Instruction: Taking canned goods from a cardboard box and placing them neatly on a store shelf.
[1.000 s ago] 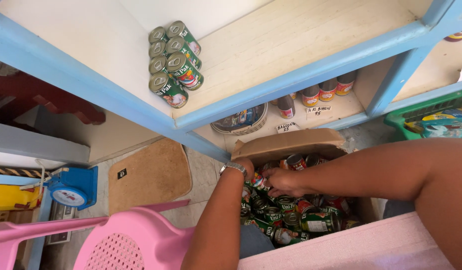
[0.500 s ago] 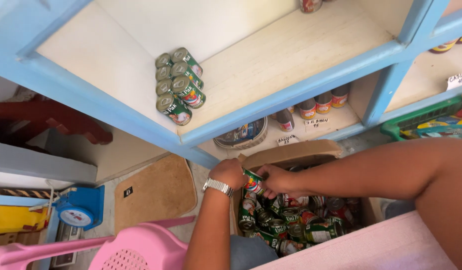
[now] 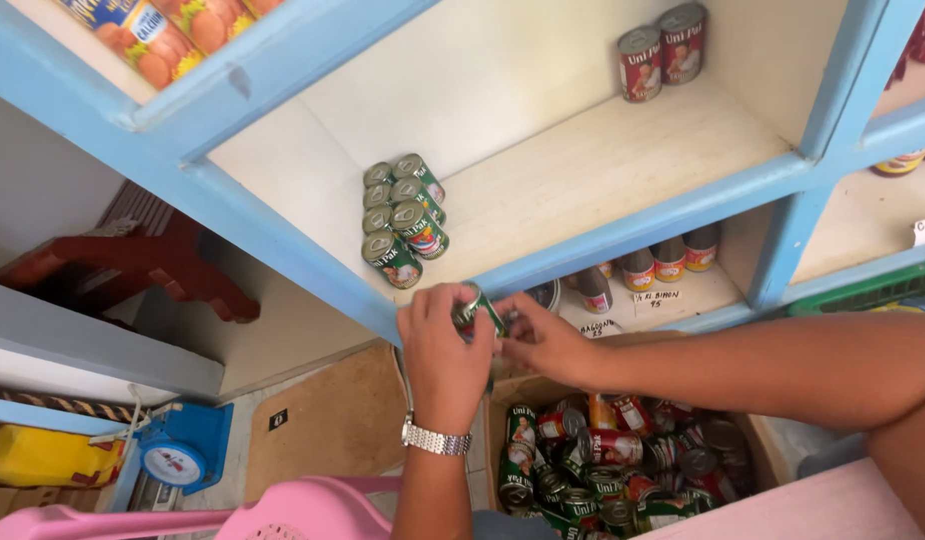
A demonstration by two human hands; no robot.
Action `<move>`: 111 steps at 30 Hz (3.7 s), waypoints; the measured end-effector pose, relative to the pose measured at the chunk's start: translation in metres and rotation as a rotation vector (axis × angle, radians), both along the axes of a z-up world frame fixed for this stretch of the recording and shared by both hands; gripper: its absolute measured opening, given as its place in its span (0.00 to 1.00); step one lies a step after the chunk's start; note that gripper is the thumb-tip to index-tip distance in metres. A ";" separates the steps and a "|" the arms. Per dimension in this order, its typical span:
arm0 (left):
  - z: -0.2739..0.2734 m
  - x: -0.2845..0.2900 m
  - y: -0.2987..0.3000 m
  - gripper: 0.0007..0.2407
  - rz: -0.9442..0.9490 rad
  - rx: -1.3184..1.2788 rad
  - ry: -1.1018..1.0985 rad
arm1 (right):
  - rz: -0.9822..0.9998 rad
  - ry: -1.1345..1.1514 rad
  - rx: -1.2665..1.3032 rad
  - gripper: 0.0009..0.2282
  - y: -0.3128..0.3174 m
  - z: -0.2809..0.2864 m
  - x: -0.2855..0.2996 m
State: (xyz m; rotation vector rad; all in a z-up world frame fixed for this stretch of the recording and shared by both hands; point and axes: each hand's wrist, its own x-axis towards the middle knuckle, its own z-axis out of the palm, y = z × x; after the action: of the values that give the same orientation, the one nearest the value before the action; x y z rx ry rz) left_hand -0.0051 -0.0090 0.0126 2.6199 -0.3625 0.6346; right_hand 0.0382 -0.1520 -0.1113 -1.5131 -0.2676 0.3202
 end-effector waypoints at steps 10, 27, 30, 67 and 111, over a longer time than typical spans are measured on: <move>-0.028 0.032 -0.006 0.08 -0.128 -0.613 -0.416 | -0.183 -0.757 -0.204 0.21 -0.026 0.090 0.039; -0.064 0.076 0.016 0.07 -0.139 -0.656 -0.451 | -0.195 -0.761 -0.901 0.19 0.003 0.083 0.070; -0.061 0.071 0.018 0.10 -0.151 -0.675 -0.385 | -0.203 -0.854 -0.876 0.19 0.002 0.073 0.077; -0.067 0.057 0.023 0.24 0.005 -0.385 -0.262 | -0.053 -0.700 -0.915 0.23 0.003 0.097 0.061; -0.085 0.063 0.007 0.26 0.143 -0.081 -0.166 | 0.126 -0.516 -0.930 0.28 -0.001 0.089 0.095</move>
State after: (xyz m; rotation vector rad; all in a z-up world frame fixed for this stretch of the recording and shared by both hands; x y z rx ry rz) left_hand 0.0583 -0.0015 -0.0727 2.5389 -0.1945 0.8990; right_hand 0.1336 -0.1533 -0.0220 -2.5022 -0.6867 0.1415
